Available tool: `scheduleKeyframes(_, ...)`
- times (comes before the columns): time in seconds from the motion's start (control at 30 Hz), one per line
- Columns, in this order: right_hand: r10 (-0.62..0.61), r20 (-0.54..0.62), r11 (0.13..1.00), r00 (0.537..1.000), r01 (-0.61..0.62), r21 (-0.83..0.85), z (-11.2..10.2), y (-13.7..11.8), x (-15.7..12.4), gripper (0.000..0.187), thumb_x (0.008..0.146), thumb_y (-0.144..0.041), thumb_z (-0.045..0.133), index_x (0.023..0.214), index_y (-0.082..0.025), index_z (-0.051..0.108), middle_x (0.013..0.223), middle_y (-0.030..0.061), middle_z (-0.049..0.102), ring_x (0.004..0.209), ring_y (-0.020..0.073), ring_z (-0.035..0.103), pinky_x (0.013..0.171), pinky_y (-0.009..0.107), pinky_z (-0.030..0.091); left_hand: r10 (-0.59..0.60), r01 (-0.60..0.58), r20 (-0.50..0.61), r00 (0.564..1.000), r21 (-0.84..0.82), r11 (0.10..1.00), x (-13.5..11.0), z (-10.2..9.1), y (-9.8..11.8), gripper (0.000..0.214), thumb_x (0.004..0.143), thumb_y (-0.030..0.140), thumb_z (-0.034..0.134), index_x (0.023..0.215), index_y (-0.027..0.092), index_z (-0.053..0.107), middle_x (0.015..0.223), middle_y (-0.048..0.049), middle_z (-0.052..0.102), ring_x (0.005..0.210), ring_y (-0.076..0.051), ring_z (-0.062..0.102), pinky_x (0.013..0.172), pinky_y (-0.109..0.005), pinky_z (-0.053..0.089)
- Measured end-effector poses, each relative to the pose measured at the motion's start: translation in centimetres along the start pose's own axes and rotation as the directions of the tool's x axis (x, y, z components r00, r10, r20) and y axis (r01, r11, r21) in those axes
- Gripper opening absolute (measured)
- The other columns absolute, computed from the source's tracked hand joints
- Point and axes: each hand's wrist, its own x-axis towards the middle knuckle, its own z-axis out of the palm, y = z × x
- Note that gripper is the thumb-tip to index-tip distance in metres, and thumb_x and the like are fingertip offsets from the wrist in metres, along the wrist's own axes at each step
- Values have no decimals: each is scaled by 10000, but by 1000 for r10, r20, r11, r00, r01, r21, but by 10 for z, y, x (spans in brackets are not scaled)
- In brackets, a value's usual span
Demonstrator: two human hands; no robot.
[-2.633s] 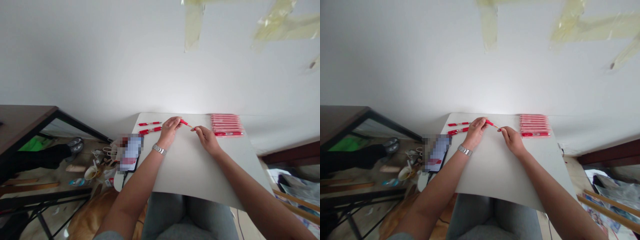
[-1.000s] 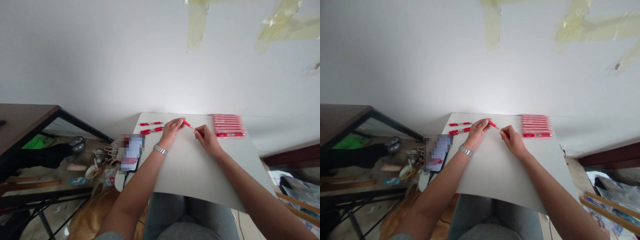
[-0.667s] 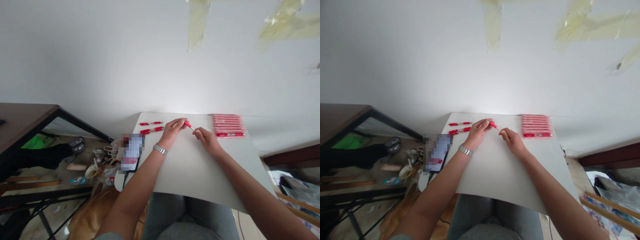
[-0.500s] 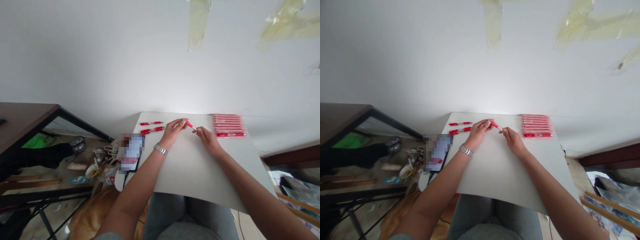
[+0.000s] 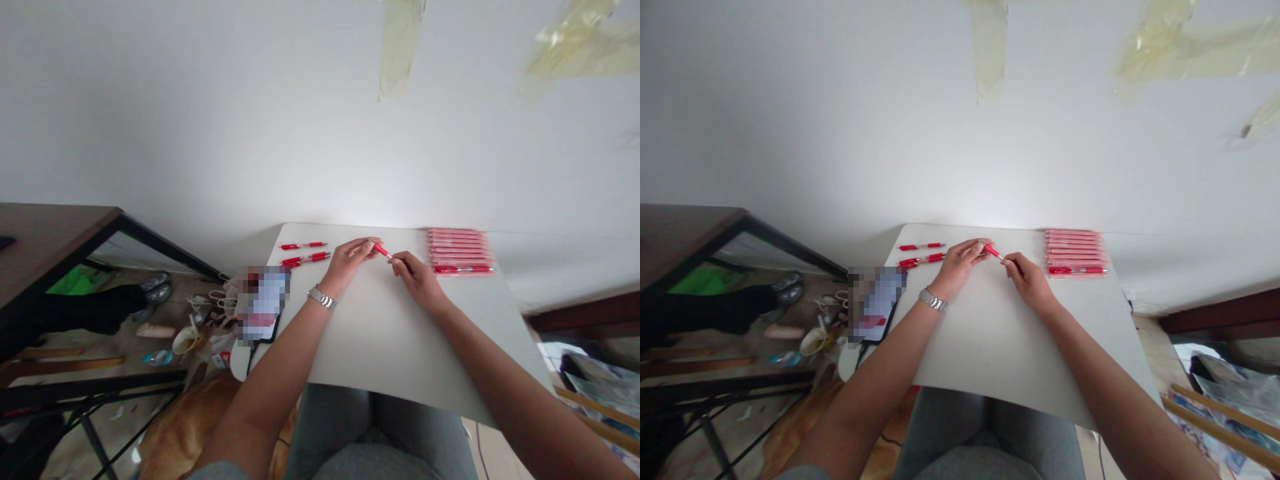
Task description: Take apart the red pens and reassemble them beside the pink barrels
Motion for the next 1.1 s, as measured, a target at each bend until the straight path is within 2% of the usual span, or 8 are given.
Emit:
scheduleKeyframes(0.2, 14, -5, 1000, 1000, -14, -18, -1, -3, 1, 444, 1079, -553, 375, 1044, -222, 669, 777, 11, 571, 715, 181, 551, 693, 322, 436, -12, 12, 6, 1000, 1, 1000, 0, 0, -2, 381, 863, 495, 791, 1109, 205, 814, 1103, -106, 791, 994, -206, 733, 974, -381, 565)
scheduleKeyframes(0.3, 18, -44, 1000, 999, -18, 12, 1, -2, 0, 367, 1034, -553, 506, 1184, -226, 579, 807, -3, 595, 704, 176, 556, 673, 315, 440, -24, 24, -14, 1000, -1, 1000, 1, -2, -3, 398, 850, 488, 807, 1118, 194, 813, 1053, -98, 791, 912, -178, 721, 942, -363, 564)
scheduleKeyframes(0.43, 37, -71, 999, 997, -35, 38, 4, 1, -1, 349, 977, -546, 622, 1103, -234, 531, 832, 2, 639, 722, 177, 590, 685, 312, 457, -40, 38, -51, 998, -21, 999, 2, -4, -5, 409, 820, 479, 837, 1114, 196, 816, 982, -84, 790, 877, -171, 718, 943, -370, 559)
scheduleKeyframes(0.67, 7, -8, 1000, 1000, -7, -16, 0, -4, 1, 467, 1073, -565, 391, 996, -209, 683, 788, 32, 623, 713, 183, 566, 687, 324, 445, -17, 16, -17, 1000, -38, 999, 2, -2, -4, 367, 843, 487, 814, 1069, 197, 821, 1150, -118, 783, 1041, -225, 737, 989, -385, 558)
scheduleKeyframes(0.73, 5, -11, 1000, 1000, -5, -16, 1, -4, 1, 468, 1076, -563, 383, 1088, -210, 689, 795, 28, 619, 727, 185, 576, 702, 326, 451, -21, 20, -33, 999, -39, 999, 2, -2, -5, 378, 839, 483, 820, 1083, 194, 817, 1103, -112, 791, 1009, -216, 741, 977, -379, 564)
scheduleKeyframes(0.83, 14, -63, 1000, 998, -14, 4, 4, -1, 2, 463, 992, -598, 569, 1252, -217, 608, 847, 18, 641, 736, 184, 596, 696, 320, 466, -24, 18, -109, 994, -59, 998, 5, -3, -7, 377, 815, 470, 844, 1073, 196, 817, 1015, -81, 796, 900, -173, 736, 952, -359, 570)
scheduleKeyframes(0.93, 42, -118, 999, 992, -39, 32, 5, 1, 1, 446, 930, -605, 663, 1146, -221, 590, 874, 25, 663, 739, 180, 607, 682, 312, 468, -22, 5, -167, 986, -101, 995, 8, -5, -8, 345, 802, 446, 859, 1044, 204, 820, 978, -59, 793, 859, -148, 725, 939, -340, 572)
scheduleKeyframes(1.1, 83, -30, 996, 996, -82, 32, 2, 0, -1, 433, 1058, -582, 426, 980, -217, 645, 710, 8, 607, 628, 157, 530, 607, 300, 412, -38, 16, -137, 990, -157, 987, 8, -5, -6, 332, 800, 434, 863, 1030, 199, 817, 1090, -80, 791, 975, -177, 735, 969, -341, 562)
